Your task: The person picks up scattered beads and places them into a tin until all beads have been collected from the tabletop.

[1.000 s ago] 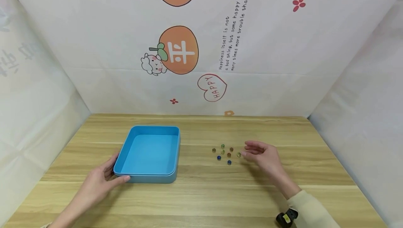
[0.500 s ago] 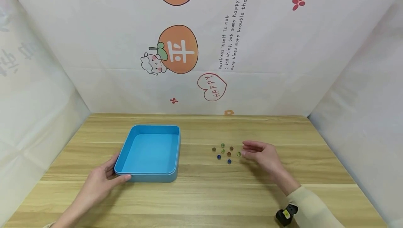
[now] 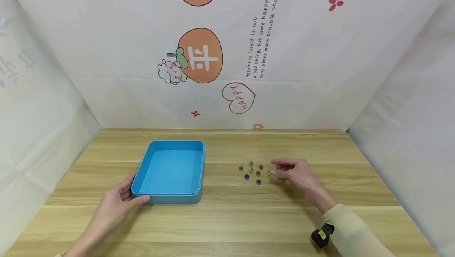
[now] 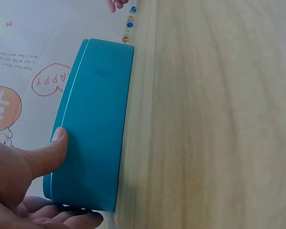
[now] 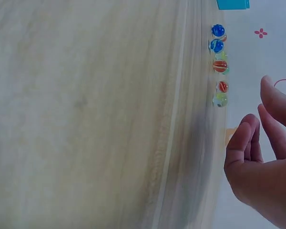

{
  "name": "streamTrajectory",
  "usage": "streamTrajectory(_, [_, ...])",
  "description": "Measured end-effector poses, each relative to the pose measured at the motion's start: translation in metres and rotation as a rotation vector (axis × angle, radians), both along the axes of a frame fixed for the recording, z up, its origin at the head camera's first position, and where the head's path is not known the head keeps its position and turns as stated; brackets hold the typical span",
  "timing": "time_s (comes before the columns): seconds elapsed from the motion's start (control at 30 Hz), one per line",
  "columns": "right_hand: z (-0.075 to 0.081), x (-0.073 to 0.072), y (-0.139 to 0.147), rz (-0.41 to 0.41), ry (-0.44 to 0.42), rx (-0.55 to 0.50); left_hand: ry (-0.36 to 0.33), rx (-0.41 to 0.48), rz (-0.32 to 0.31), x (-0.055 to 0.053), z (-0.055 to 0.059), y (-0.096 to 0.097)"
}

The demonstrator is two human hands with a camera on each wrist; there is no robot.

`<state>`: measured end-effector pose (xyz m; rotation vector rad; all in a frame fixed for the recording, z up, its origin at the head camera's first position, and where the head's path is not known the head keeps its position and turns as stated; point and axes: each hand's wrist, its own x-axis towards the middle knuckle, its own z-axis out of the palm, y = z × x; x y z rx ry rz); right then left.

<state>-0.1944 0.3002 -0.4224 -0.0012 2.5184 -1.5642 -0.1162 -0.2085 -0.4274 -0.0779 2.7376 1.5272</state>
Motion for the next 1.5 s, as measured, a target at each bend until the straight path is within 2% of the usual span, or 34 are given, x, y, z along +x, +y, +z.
streamTrajectory(0.37, [-0.003, -0.002, -0.002, 0.006, 0.038, 0.093, 0.005, 0.036, -0.033, -0.006, -0.006, -0.005])
streamTrajectory(0.73, [-0.006, 0.000, -0.003, 0.003, 0.068, 0.113, -0.017, 0.092, -0.044, -0.007, -0.007, -0.007])
streamTrajectory(1.37, [-0.003, 0.001, -0.004, -0.003, 0.063, 0.131, -0.076, 0.259, -0.045, -0.006, -0.006, -0.010])
streamTrajectory(1.5, [-0.004, -0.001, -0.004, 0.005, 0.071, 0.142, -0.072, 0.264, -0.045, -0.006, -0.006, -0.010])
